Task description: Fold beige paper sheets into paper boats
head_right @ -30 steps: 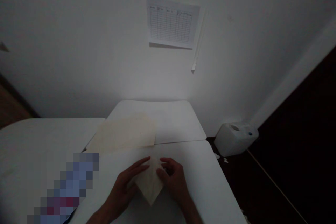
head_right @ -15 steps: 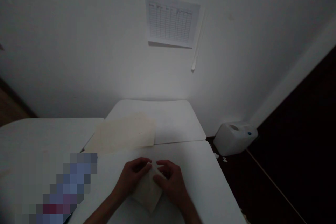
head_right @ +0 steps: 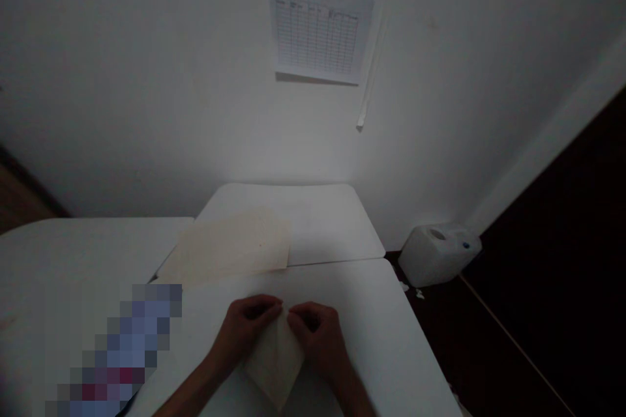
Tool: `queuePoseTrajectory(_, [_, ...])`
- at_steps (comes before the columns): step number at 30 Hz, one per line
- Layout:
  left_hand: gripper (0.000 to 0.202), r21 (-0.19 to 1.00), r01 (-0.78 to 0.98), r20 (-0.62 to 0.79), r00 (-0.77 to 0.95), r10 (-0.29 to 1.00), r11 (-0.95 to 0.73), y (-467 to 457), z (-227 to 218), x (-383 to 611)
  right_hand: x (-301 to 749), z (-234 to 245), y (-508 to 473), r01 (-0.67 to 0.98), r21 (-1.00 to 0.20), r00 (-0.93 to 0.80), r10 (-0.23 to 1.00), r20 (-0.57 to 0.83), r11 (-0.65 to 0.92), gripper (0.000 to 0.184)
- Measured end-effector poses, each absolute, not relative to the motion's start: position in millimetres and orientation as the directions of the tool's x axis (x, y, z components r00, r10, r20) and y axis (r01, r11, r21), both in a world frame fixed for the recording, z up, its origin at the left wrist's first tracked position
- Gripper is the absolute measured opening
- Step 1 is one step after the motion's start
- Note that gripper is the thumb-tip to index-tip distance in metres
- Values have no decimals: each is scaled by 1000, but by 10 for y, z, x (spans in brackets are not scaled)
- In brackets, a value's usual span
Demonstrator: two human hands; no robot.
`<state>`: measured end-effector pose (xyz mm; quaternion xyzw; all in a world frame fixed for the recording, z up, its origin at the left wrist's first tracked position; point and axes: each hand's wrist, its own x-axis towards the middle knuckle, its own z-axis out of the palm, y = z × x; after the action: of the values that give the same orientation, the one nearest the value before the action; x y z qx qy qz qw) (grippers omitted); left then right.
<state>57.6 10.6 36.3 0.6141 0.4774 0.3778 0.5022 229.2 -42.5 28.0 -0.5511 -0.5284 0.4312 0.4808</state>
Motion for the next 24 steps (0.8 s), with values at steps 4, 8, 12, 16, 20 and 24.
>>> queuePoseTrajectory(4, [21, 977, 211, -27, 273, 962, -32, 97, 370, 575, 2287, 314, -418, 204, -978, 51, 998, 42, 30, 22])
queuePoseTrajectory(8, [20, 978, 206, -32, 302, 953, -33, 81, 375, 596, 2280, 303, -431, 205, -979, 54, 998, 25, 14, 22])
queuePoseTrajectory(12, [19, 976, 211, -27, 317, 948, -42, 68, 391, 622, 2279, 285, -432, 235, -972, 71, 997, 22, 5, 23])
queuePoseTrajectory(16, [24, 967, 243, -16, 351, 936, -75, 73, 388, 609, 2299, 295, -417, 252, -968, 107, 994, 37, 9, 23])
queuePoseTrajectory(20, [31, 933, 328, -5, 419, 908, -146, 92, 367, 571, 2332, 293, -398, 250, -968, 195, 979, 59, 8, 26])
queuePoseTrajectory(24, [29, 901, 386, 30, 394, 919, -196, 107, 341, 559, 2362, 263, -397, 424, -903, 207, 963, 173, 71, 24])
